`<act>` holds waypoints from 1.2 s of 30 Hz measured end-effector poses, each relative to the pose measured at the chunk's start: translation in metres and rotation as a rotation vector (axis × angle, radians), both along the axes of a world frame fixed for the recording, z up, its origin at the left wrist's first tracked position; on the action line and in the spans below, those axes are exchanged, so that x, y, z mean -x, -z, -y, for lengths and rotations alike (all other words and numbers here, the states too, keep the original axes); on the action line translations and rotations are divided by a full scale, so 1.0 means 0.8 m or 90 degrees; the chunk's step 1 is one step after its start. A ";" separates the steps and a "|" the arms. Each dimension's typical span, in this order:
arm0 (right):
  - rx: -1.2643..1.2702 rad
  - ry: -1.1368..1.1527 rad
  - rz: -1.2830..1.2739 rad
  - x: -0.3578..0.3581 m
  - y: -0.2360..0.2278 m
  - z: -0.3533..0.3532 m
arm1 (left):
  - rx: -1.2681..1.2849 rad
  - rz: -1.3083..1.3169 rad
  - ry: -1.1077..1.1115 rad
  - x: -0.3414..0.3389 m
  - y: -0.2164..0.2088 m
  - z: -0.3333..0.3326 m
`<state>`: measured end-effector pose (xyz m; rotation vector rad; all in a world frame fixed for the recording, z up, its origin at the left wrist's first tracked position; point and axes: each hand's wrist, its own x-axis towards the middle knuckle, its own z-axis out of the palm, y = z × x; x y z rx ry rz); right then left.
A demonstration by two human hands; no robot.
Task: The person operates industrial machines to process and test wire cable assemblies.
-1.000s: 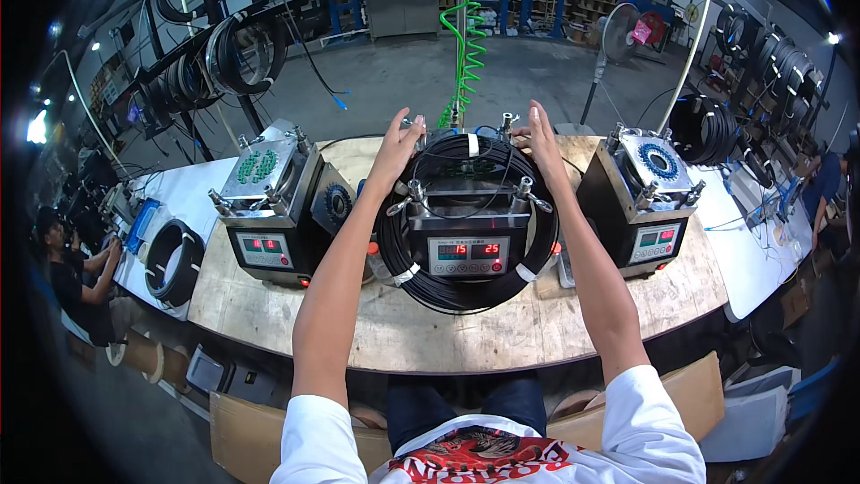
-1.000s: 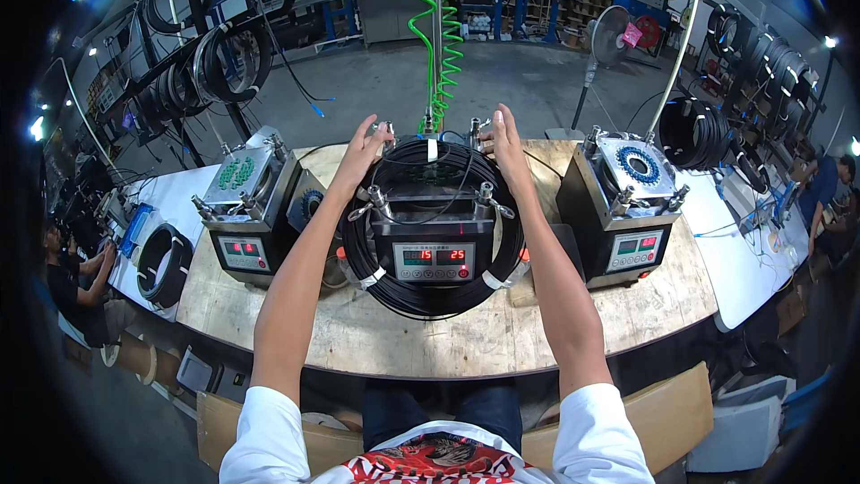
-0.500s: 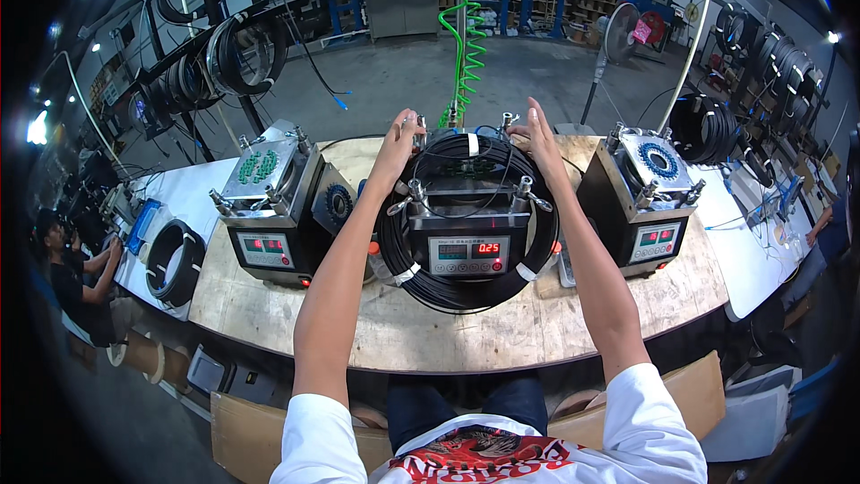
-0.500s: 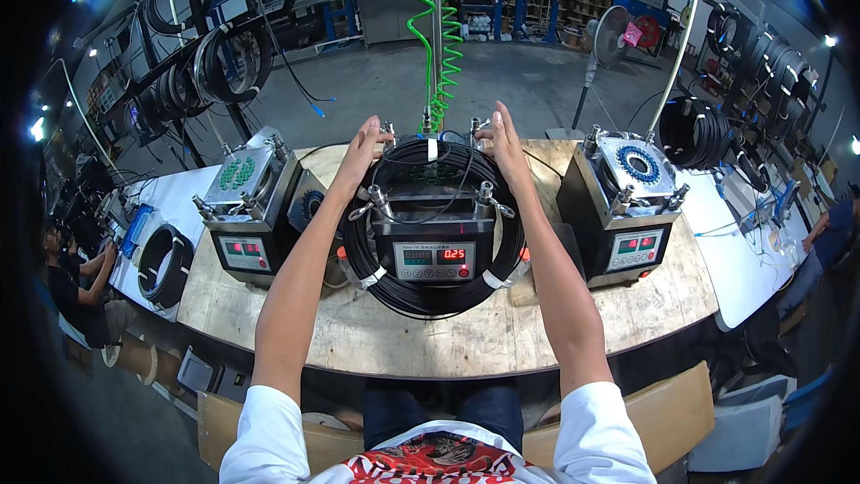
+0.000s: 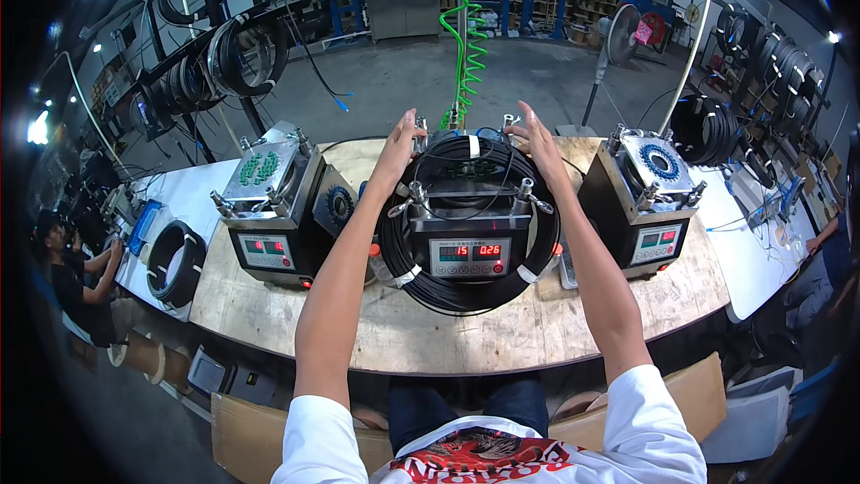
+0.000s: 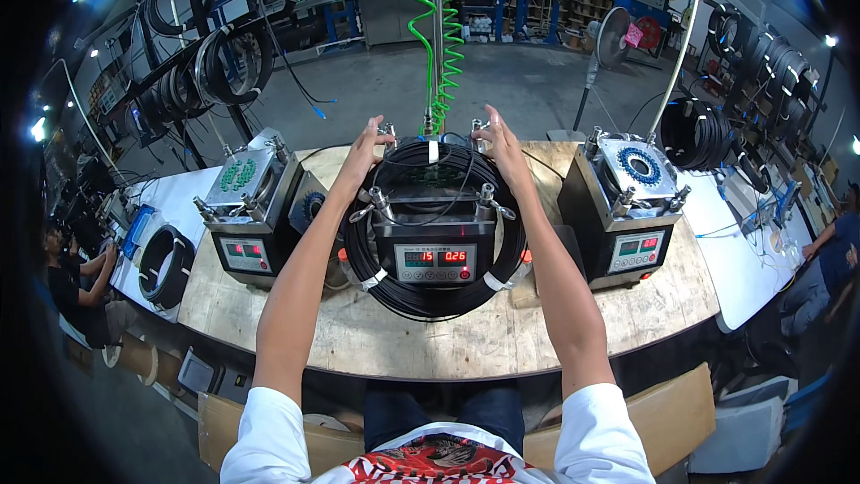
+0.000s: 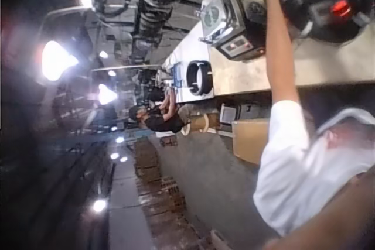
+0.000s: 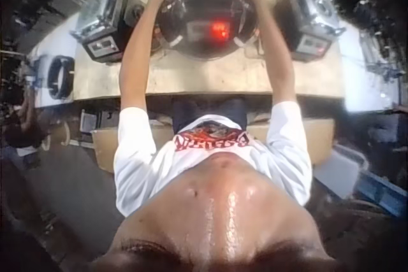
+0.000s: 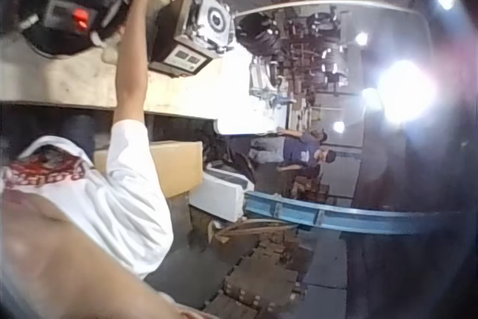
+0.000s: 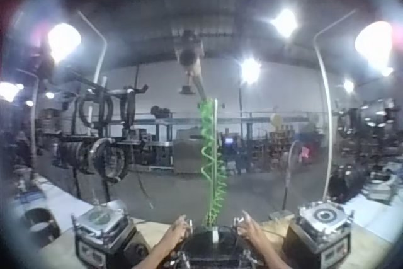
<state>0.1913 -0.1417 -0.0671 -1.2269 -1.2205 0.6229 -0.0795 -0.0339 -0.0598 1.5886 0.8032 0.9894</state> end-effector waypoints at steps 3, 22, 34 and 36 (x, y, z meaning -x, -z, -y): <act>-0.006 0.011 0.017 -0.001 -0.005 0.005 | 0.007 -0.009 0.009 -0.004 -0.001 -0.001; -0.008 0.013 0.013 -0.001 -0.005 0.003 | -0.053 -0.056 0.018 -0.003 -0.004 0.005; 0.051 0.008 -0.032 -0.001 -0.009 0.004 | -0.043 -0.032 0.029 -0.004 -0.002 0.003; 0.059 0.008 -0.030 0.001 -0.009 0.004 | -0.041 -0.055 0.024 -0.003 -0.009 0.010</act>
